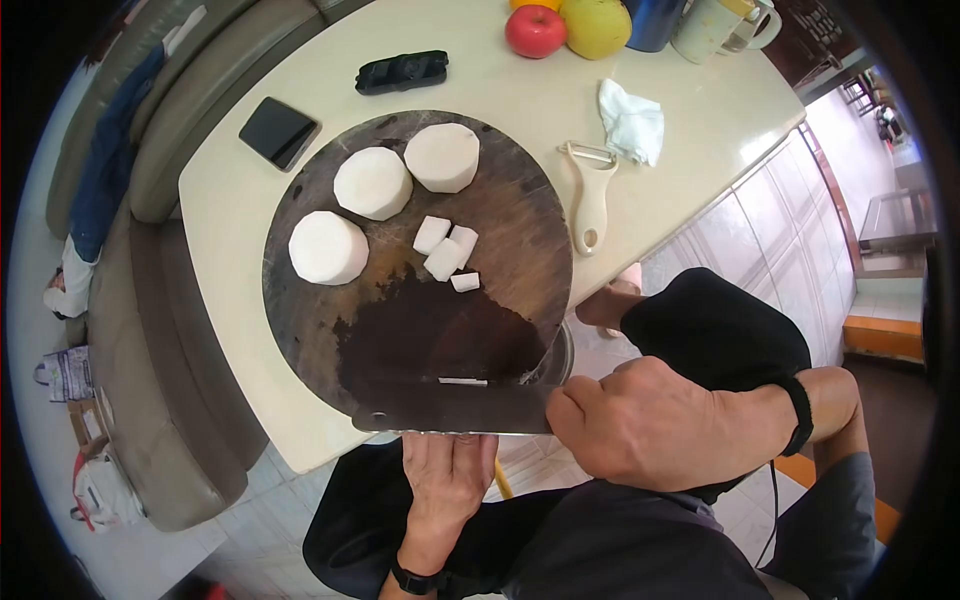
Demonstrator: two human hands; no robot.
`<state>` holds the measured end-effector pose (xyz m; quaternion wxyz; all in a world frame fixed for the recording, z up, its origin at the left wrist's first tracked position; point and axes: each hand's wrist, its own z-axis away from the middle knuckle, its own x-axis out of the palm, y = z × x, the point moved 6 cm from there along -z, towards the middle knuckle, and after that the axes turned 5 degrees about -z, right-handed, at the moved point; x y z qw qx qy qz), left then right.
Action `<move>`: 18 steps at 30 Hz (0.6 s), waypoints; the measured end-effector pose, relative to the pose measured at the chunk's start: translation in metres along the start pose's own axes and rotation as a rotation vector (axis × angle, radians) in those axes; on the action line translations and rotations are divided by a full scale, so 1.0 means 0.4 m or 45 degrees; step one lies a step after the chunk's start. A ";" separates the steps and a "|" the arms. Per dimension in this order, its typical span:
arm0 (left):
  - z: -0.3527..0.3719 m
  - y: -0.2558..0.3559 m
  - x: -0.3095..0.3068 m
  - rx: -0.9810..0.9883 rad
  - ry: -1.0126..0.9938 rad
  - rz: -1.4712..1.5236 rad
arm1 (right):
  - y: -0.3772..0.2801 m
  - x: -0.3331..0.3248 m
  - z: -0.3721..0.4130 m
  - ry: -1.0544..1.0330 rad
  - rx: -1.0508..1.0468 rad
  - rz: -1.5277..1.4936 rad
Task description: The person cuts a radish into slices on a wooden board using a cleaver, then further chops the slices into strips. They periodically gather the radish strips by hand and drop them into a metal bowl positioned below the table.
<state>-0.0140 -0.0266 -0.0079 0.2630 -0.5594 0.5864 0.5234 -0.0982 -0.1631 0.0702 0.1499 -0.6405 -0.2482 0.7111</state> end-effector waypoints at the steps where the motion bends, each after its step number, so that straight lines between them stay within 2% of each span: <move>1: 0.003 0.000 0.001 0.004 0.007 -0.010 | -0.001 -0.002 0.000 0.001 0.003 -0.001; 4: 0.003 -0.001 0.002 0.012 0.012 -0.017 | 0.007 0.008 -0.003 -0.071 0.057 0.035; 6: 0.003 -0.002 0.000 0.013 0.013 -0.015 | 0.006 0.003 -0.008 0.036 -0.031 -0.006; 9: 0.003 0.001 0.002 -0.006 0.001 0.028 | 0.008 0.025 -0.029 0.005 -0.075 -0.048; 12: 0.003 0.002 0.003 -0.061 0.007 0.017 | 0.018 0.019 -0.040 -0.044 0.083 -0.105; 15: -0.009 0.007 -0.010 -0.050 0.069 -0.024 | 0.031 0.013 -0.028 0.021 0.044 -0.102; 18: 0.000 0.004 -0.007 -0.025 0.065 -0.014 | 0.025 0.000 -0.008 -0.043 0.053 -0.173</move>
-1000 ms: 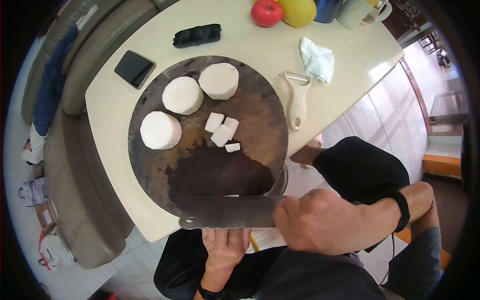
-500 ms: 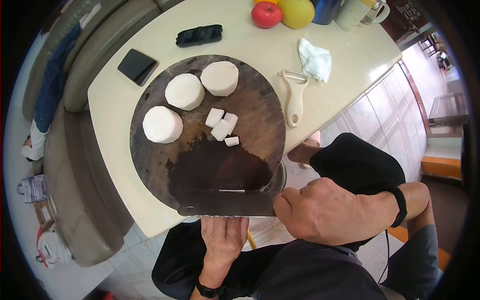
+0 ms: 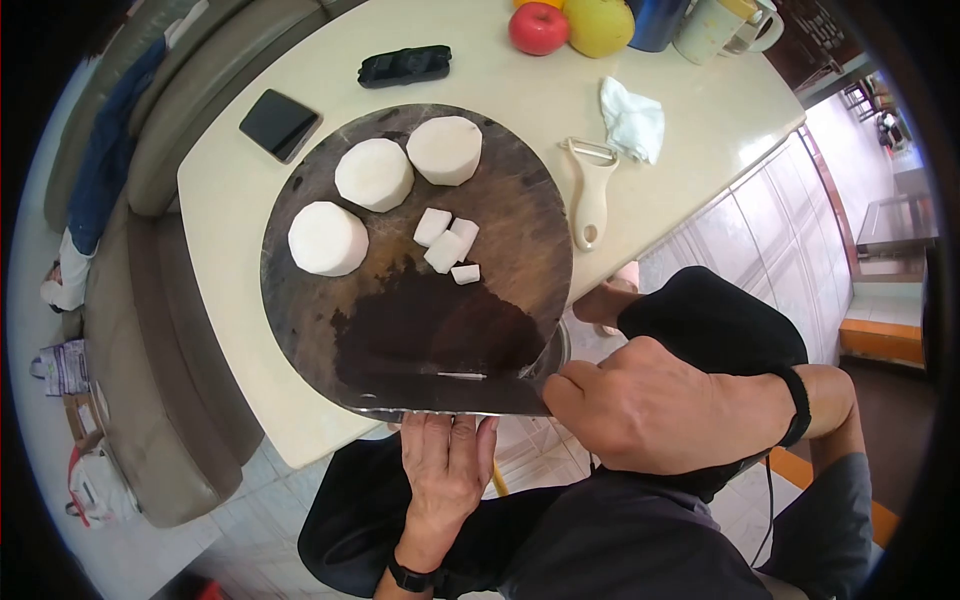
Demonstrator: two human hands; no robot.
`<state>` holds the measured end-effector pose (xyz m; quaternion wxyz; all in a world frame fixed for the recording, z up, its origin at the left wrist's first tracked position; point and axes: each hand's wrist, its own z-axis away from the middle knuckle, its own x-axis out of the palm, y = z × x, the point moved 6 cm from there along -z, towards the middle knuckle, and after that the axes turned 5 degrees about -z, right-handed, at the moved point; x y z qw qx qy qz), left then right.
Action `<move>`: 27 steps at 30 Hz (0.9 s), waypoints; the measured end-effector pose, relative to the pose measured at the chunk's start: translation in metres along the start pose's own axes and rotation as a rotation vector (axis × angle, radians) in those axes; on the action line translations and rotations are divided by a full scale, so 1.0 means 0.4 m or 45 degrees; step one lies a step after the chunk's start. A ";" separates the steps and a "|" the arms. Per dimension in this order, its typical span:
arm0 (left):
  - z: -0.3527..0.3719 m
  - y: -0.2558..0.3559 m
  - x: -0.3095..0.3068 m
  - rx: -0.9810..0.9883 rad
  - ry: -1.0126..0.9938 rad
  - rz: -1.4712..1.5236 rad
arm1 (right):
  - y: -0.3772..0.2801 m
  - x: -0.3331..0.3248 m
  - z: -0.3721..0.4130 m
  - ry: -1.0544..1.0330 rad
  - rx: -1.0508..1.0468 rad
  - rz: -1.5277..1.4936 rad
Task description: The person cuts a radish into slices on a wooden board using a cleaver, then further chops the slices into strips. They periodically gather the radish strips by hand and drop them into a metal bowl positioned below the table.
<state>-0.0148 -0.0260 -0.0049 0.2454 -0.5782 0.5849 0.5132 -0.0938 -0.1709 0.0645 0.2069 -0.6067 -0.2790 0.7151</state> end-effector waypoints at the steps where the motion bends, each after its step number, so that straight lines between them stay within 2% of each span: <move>1: 0.005 -0.004 0.004 -0.007 -0.020 0.030 | -0.001 0.001 0.003 -0.001 -0.002 0.000; 7: 0.000 -0.006 0.006 -0.016 -0.061 0.028 | 0.001 0.010 -0.001 -0.058 0.030 0.007; 9: -0.004 -0.002 0.001 0.013 -0.039 0.006 | -0.014 0.010 -0.011 -0.020 -0.050 0.091; 13: 0.002 -0.001 0.006 0.006 -0.048 -0.020 | -0.004 0.025 -0.022 -0.046 -0.016 0.192; 16: 0.008 -0.007 0.007 -0.020 -0.043 -0.019 | 0.004 0.014 -0.016 0.074 -0.071 0.128; 18: 0.006 -0.007 0.007 -0.021 -0.044 -0.022 | 0.011 0.004 -0.006 0.032 0.024 0.025; 27: 0.008 -0.007 0.007 0.002 -0.049 -0.024 | 0.017 -0.001 0.004 -0.102 0.032 0.095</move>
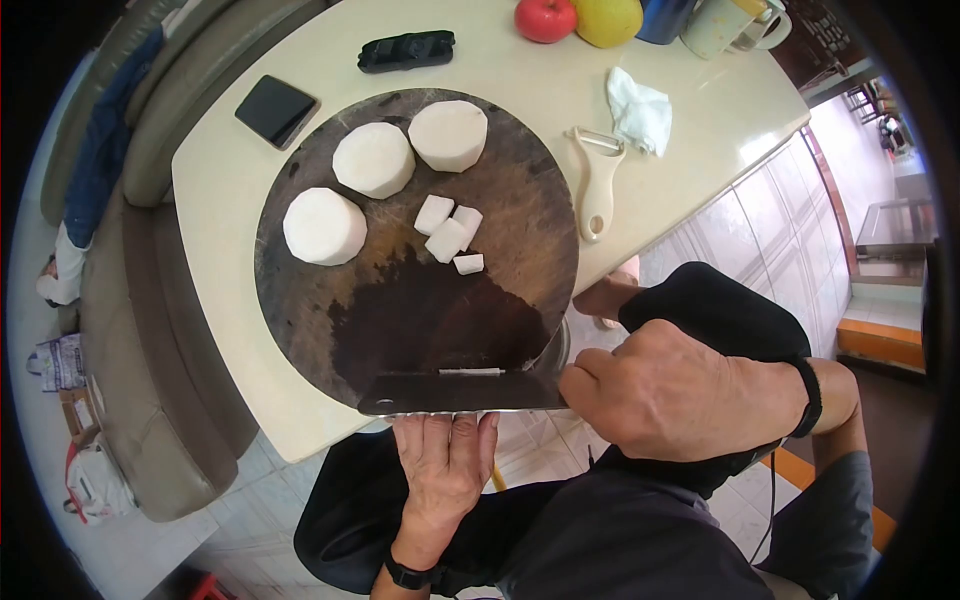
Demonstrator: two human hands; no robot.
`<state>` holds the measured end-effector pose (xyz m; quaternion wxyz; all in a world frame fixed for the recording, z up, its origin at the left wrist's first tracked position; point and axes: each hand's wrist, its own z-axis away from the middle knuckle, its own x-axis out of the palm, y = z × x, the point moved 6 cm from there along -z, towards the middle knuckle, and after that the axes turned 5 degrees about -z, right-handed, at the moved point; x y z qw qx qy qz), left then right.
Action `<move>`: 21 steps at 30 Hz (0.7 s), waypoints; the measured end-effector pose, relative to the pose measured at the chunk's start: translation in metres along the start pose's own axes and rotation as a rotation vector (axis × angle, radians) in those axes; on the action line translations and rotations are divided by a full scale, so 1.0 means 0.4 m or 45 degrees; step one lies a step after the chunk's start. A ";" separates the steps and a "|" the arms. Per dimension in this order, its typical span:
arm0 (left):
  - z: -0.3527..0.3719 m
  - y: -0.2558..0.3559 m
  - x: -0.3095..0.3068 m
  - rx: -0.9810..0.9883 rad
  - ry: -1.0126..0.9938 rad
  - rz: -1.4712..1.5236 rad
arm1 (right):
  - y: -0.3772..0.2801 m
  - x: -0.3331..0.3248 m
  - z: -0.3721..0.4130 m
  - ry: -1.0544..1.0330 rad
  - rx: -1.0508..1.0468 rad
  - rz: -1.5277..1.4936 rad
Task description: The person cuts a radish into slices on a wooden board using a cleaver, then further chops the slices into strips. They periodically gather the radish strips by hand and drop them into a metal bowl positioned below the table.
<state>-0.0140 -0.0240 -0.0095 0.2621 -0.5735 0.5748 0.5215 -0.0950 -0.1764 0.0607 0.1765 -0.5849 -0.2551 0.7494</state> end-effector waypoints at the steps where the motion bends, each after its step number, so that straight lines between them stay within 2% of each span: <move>1: -0.001 0.001 -0.002 -0.004 -0.004 -0.007 | -0.003 0.003 -0.005 -0.004 0.001 -0.001; 7: 0.001 0.007 -0.007 0.030 0.023 -0.049 | -0.019 0.015 -0.022 0.065 -0.029 0.070; 12: -0.002 0.012 -0.015 0.062 0.070 -0.072 | 0.004 0.008 0.008 0.257 -0.048 -0.043; 21: 0.015 0.003 -0.007 0.024 0.051 -0.024 | -0.010 0.014 0.021 0.029 0.028 -0.069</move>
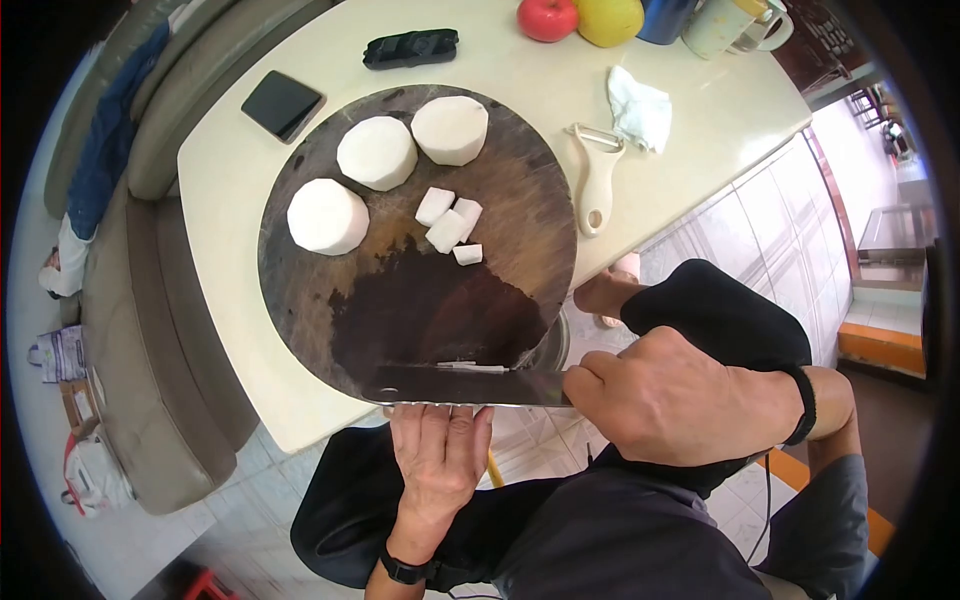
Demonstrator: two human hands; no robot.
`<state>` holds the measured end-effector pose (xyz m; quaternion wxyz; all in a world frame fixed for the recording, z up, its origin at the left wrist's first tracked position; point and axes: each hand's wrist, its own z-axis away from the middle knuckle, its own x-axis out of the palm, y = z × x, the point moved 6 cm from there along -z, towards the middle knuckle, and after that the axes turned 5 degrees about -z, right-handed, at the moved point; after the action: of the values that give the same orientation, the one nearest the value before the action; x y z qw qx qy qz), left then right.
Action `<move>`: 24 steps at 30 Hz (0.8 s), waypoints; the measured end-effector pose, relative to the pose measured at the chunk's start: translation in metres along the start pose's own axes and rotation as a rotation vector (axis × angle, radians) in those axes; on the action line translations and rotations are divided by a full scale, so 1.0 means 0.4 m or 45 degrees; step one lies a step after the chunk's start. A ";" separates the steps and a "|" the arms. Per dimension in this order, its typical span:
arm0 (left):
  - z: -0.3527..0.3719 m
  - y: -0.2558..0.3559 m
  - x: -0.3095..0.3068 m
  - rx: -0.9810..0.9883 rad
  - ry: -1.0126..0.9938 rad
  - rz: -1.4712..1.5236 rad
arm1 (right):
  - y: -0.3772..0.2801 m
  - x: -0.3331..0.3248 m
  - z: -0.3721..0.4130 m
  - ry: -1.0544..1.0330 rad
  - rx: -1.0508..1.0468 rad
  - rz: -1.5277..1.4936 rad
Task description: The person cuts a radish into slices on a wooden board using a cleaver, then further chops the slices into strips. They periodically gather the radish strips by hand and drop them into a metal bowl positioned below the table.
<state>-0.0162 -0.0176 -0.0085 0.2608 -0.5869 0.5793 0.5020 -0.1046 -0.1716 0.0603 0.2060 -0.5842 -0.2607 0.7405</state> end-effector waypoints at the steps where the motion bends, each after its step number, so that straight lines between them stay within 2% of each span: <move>1: -0.001 0.001 0.000 0.006 0.004 0.002 | -0.001 0.001 0.000 -0.005 -0.001 -0.002; 16: -0.008 0.005 -0.012 0.012 -0.024 0.028 | -0.019 0.005 -0.019 -0.054 -0.006 -0.024; 22: -0.012 0.009 -0.013 0.035 0.027 -0.004 | -0.019 0.023 -0.030 0.019 0.020 0.042; 24: -0.016 0.009 -0.016 0.025 0.042 -0.005 | -0.016 0.017 -0.020 0.118 0.005 0.025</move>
<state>-0.0165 -0.0210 0.0004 0.2579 -0.5935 0.5873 0.4861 -0.0984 -0.1613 0.0575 0.2119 -0.6200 -0.2438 0.7151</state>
